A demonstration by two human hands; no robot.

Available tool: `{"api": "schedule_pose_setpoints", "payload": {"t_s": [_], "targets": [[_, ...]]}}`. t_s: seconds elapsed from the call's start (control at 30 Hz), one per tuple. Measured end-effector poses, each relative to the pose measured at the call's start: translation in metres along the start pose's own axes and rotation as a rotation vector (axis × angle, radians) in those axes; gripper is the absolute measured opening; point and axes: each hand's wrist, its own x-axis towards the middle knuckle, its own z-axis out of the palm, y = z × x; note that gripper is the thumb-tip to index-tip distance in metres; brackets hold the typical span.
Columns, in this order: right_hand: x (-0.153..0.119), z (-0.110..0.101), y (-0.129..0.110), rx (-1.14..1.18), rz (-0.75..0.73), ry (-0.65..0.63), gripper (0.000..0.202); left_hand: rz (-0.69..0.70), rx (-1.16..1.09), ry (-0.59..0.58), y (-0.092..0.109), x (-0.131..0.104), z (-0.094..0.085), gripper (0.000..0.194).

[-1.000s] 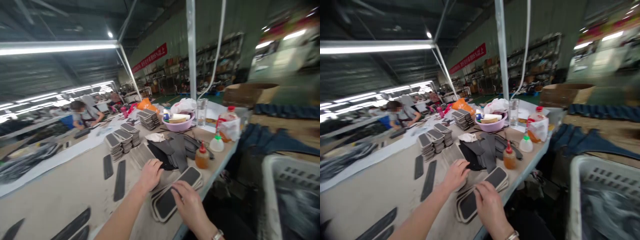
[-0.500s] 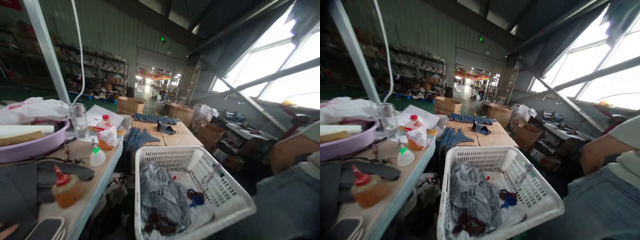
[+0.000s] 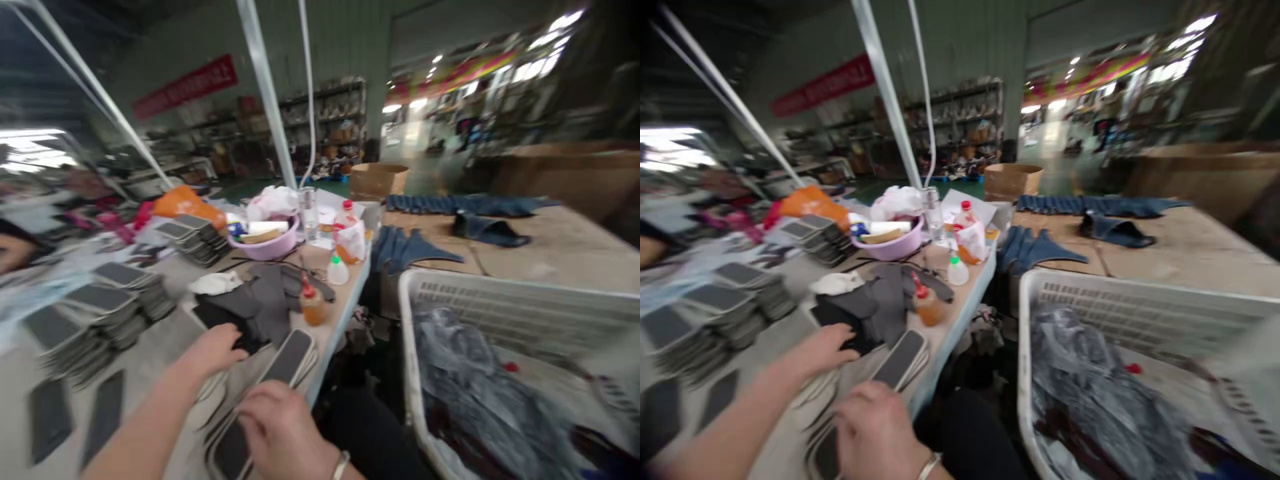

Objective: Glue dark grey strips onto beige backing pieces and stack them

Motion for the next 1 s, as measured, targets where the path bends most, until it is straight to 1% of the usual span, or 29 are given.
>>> {"api": "schedule_pose_setpoints", "payload": {"t_s": [0.07, 0.1, 0.17, 0.23, 0.3, 0.33, 0.43, 0.5, 0.53, 0.57, 0.6, 0.63, 0.67, 0.7, 0.73, 0.77, 0.8, 0.83, 0.87, 0.9, 0.97, 1.0], "targets": [[0.001, -0.006, -0.001, 0.111, 0.026, 0.013, 0.025, 0.01, 0.036, -0.027, -0.011, -0.015, -0.009, 0.021], [0.001, -0.009, 0.0, 0.145, 0.021, 0.003, 0.026, 0.01, 0.04, -0.019, -0.011, -0.016, -0.01, 0.019], [0.001, -0.014, 0.001, 0.182, 0.011, -0.006, 0.026, -0.02, 0.032, 0.035, -0.008, -0.014, -0.009, 0.02], [-0.001, -0.015, 0.001, 0.205, 0.002, -0.007, 0.027, -0.052, 0.011, 0.134, -0.003, -0.013, -0.01, 0.022], [-0.003, -0.014, 0.001, 0.228, -0.007, 0.007, 0.027, -0.113, -0.018, 0.281, -0.001, -0.021, -0.016, 0.023], [-0.004, -0.012, 0.002, 0.242, -0.013, 0.02, 0.027, -0.154, -0.034, 0.367, -0.002, -0.028, -0.022, 0.023], [-0.007, -0.001, 0.008, 0.311, -0.006, 0.061, 0.025, -0.309, -0.086, 0.642, -0.01, -0.065, -0.048, 0.026], [-0.009, 0.009, 0.011, 0.414, 0.062, 0.067, 0.03, -0.423, -0.109, 0.797, -0.014, -0.1, -0.067, 0.029], [-0.009, 0.014, 0.01, 0.495, 0.124, 0.067, 0.036, -0.477, -0.143, 0.863, -0.014, -0.12, -0.075, 0.031], [-0.01, 0.019, 0.008, 0.594, 0.203, 0.062, 0.044, -0.523, -0.233, 0.927, -0.012, -0.142, -0.081, 0.032], [-0.01, 0.023, 0.005, 0.71, 0.298, 0.047, 0.053, -0.557, -0.384, 0.995, -0.008, -0.164, -0.085, 0.032], [-0.011, 0.027, -0.001, 0.837, 0.403, 0.019, 0.062, -0.58, -0.587, 1.071, -0.001, -0.188, -0.086, 0.03], [-0.012, 0.029, -0.007, 0.963, 0.51, -0.028, 0.07, -0.594, -0.818, 1.147, 0.007, -0.211, -0.083, 0.028], [-0.014, 0.032, -0.014, 1.074, 0.612, -0.091, 0.074, -0.605, -1.048, 1.215, 0.017, -0.234, -0.076, 0.027], [-0.017, 0.034, -0.022, 1.159, 0.695, -0.168, 0.077, -0.628, -1.22, 1.269, 0.028, -0.257, -0.067, 0.026], [-0.02, 0.036, -0.028, 1.214, 0.751, -0.246, 0.078, -0.674, -1.322, 1.297, 0.04, -0.279, -0.054, 0.026], [-0.023, 0.039, -0.034, 1.238, 0.774, -0.323, 0.077, -0.748, -1.374, 1.31, 0.051, -0.3, -0.039, 0.026], [-0.028, 0.043, -0.038, 1.228, 0.763, -0.386, 0.076, -0.834, -1.391, 1.303, 0.062, -0.321, -0.023, 0.026], [-0.032, 0.047, -0.04, 1.184, 0.721, -0.431, 0.074, -0.933, -1.381, 1.283, 0.072, -0.341, -0.006, 0.026], [-0.036, 0.052, -0.04, 1.11, 0.659, -0.451, 0.069, -1.036, -1.349, 1.251, 0.082, -0.36, 0.011, 0.028], [-0.043, 0.062, -0.038, 0.894, 0.509, -0.436, 0.056, -1.214, -1.288, 1.15, 0.097, -0.396, 0.042, 0.032], [-0.046, 0.067, -0.036, 0.764, 0.433, -0.412, 0.049, -1.277, -1.244, 1.084, 0.103, -0.411, 0.056, 0.034]]}}
